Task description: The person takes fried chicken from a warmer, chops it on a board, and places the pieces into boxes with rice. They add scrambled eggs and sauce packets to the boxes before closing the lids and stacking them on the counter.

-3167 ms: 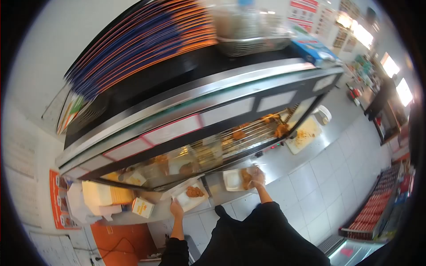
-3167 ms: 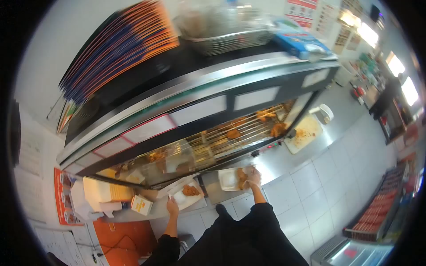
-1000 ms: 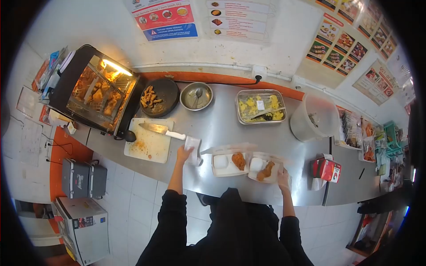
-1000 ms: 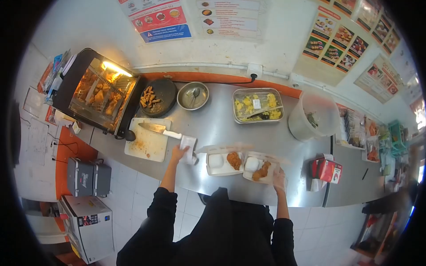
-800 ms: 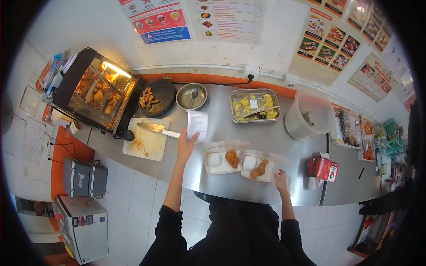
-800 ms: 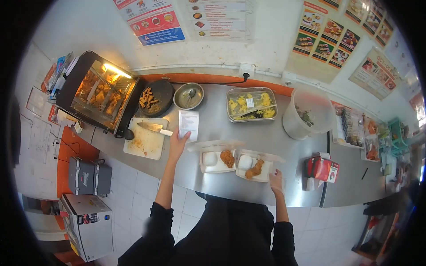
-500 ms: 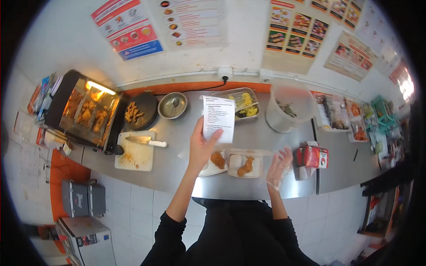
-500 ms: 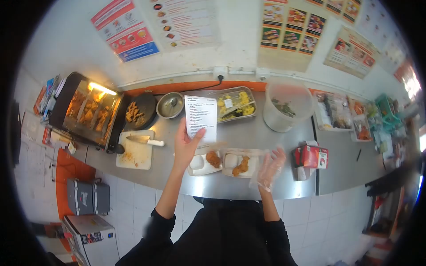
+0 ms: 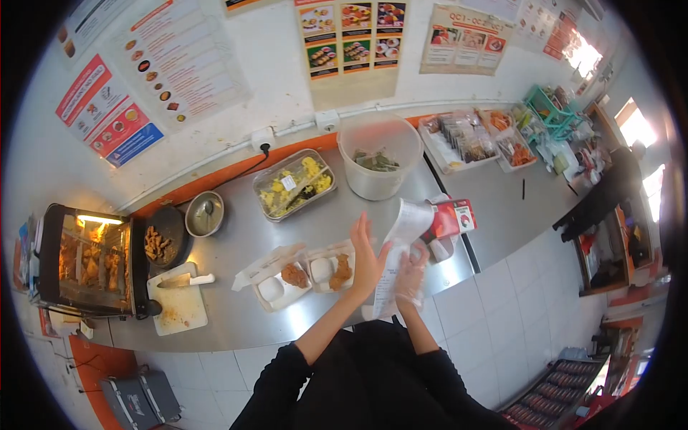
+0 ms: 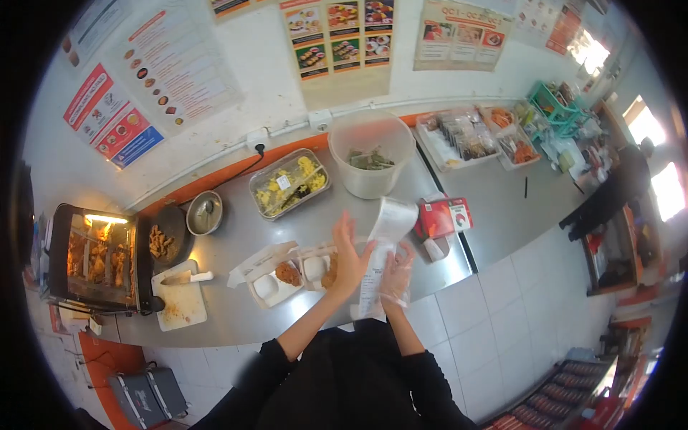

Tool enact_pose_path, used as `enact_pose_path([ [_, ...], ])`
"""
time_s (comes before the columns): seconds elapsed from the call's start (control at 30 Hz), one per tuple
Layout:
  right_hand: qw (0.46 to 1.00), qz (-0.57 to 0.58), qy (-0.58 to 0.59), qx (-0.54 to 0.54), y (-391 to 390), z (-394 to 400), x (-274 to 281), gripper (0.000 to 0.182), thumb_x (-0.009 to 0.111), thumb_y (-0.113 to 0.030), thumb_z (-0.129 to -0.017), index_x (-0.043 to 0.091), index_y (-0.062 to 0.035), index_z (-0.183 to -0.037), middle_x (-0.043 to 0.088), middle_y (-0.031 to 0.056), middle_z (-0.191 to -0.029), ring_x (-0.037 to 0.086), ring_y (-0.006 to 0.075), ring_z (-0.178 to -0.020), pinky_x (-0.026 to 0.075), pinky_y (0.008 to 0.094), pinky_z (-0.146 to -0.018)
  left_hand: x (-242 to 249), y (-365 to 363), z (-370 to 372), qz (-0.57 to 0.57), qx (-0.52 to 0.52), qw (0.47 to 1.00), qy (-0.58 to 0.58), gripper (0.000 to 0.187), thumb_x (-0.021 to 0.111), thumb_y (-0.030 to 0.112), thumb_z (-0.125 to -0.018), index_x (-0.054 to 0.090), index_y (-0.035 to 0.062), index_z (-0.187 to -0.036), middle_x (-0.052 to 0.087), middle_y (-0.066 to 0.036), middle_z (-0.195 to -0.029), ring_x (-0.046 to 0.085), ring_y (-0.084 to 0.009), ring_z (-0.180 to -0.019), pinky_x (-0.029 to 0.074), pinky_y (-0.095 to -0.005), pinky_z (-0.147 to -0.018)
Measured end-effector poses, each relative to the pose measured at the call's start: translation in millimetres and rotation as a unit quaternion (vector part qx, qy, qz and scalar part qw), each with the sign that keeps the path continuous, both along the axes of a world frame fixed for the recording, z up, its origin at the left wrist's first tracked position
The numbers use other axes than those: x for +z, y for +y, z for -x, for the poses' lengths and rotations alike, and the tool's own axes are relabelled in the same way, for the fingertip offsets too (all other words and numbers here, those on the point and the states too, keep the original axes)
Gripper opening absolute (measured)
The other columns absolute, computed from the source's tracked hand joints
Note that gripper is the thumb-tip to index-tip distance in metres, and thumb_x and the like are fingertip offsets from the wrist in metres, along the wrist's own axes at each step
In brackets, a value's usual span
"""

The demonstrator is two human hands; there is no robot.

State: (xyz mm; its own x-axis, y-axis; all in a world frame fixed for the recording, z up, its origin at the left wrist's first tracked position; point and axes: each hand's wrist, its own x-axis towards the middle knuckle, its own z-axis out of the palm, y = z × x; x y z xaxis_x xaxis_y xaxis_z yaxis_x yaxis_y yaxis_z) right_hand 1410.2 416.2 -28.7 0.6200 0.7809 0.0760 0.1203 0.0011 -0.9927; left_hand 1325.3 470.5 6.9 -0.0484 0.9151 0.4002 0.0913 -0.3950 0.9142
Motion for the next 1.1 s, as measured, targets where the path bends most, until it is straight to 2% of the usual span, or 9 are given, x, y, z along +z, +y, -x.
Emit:
enact_pose_path([
  [0.1,0.95,0.213,-0.23,-0.013,-18.4,-34.7,-133.6,0.034,0.053,-0.016,-0.095,0.042,-0.0052,-0.125,0.063,0.0228,-0.091,0.064,0.0367,-0.083,0.049,0.0444,-0.072,-101.1,-30.0,0.6,-0.052,-0.078,0.948,0.305,0.068,0.065,0.005,-0.085,0.033,0.0018,-0.144,0.041,-0.023,-0.137,0.041,-0.0377,-0.13,0.038,-0.0439,-0.107],
  [0.27,0.95,0.259,-0.171,0.046,-48.2,-52.3,-271.0,0.023,0.054,-0.013,-0.09,0.05,-0.0037,-0.111,0.064,0.0251,-0.086,0.062,0.0445,-0.087,0.048,0.0504,-0.075,-178.3,-80.4,0.9,0.03,-0.189,0.933,0.305,0.068,0.064,0.005,-0.081,0.036,0.0017,-0.143,0.043,-0.022,-0.135,0.042,-0.04,-0.128,0.037,-0.0438,-0.107],
  [0.4,0.925,0.302,-0.204,0.109,-40.6,-58.2,-246.4,0.016,0.056,-0.018,-0.089,0.058,-0.0062,-0.1,0.067,0.0219,-0.093,0.064,0.0418,-0.086,0.05,0.0473,-0.075,-229.6,-75.8,-1.2,0.057,-0.277,0.878,0.386,0.071,0.063,0.009,-0.082,0.031,0.0007,-0.145,0.037,-0.019,-0.145,0.038,-0.0339,-0.134,0.035,-0.0423,-0.11],
  [0.5,0.9,0.275,-0.28,0.192,-21.5,-71.1,-234.0,0.016,0.055,-0.021,-0.091,0.06,-0.0056,-0.093,0.067,0.022,-0.094,0.064,0.041,-0.088,0.051,0.048,-0.075,-247.7,-78.6,3.7,0.034,-0.21,0.831,0.514,0.073,0.067,0.013,-0.079,0.034,0.0004,-0.143,0.03,-0.016,-0.151,0.034,-0.0299,-0.138,0.032,-0.0401,-0.113],
  [0.57,0.82,0.363,-0.412,0.162,11.0,-73.4,-181.1,0.016,0.054,-0.021,-0.093,0.061,-0.0073,-0.09,0.065,0.0173,-0.088,0.063,0.0387,-0.084,0.049,0.0489,-0.076,-241.8,-72.4,6.7,0.054,-0.241,0.801,0.545,0.074,0.069,0.016,-0.078,0.035,0.0009,-0.143,0.026,-0.018,-0.154,0.03,-0.0304,-0.141,0.03,-0.0396,-0.114],
  [0.63,0.867,0.15,-0.47,0.073,61.8,-80.3,-114.3,0.016,0.055,-0.022,-0.094,0.061,-0.0072,-0.093,0.065,0.0158,-0.084,0.061,0.0385,-0.08,0.048,0.0497,-0.072,-229.3,-67.8,4.6,0.057,-0.243,0.781,0.573,0.071,0.067,0.017,-0.079,0.037,0.0012,-0.141,0.024,-0.02,-0.154,0.028,-0.0321,-0.142,0.029,-0.0399,-0.115],
  [0.83,0.895,-0.023,-0.431,0.115,269.6,-80.9,44.8,0.017,0.053,-0.022,-0.095,0.06,-0.0062,-0.093,0.063,0.0162,-0.082,0.062,0.0387,-0.079,0.048,0.0506,-0.069,-267.3,-50.4,-28.4,0.012,-0.14,0.749,0.648,0.045,0.049,0.014,-0.091,0.043,0.0011,-0.134,0.022,-0.028,-0.153,0.026,-0.0385,-0.143,0.027,-0.043,-0.116],
  [1.0,0.73,0.252,-0.553,0.313,383.5,-88.1,11.8,0.029,0.062,-0.025,-0.086,0.064,-0.011,-0.111,0.065,0.0183,-0.108,0.062,0.0331,-0.106,0.051,0.0438,-0.085,-259.3,-10.4,-41.0,0.025,-0.127,0.715,0.687,0.04,0.044,0.013,-0.093,0.045,0.0014,-0.131,0.02,-0.029,-0.154,0.024,-0.0383,-0.144,0.022,-0.0442,-0.117],
  [1.1,0.589,0.39,-0.589,0.393,406.2,-110.9,-63.5,0.033,0.066,-0.028,-0.081,0.067,-0.01,-0.108,0.067,0.0165,-0.107,0.063,0.033,-0.099,0.052,0.0421,-0.084,-248.5,-4.1,-36.3,0.038,-0.145,0.736,0.661,0.041,0.044,0.014,-0.093,0.044,0.002,-0.133,0.019,-0.029,-0.155,0.023,-0.0381,-0.144,0.021,-0.0436,-0.118],
])
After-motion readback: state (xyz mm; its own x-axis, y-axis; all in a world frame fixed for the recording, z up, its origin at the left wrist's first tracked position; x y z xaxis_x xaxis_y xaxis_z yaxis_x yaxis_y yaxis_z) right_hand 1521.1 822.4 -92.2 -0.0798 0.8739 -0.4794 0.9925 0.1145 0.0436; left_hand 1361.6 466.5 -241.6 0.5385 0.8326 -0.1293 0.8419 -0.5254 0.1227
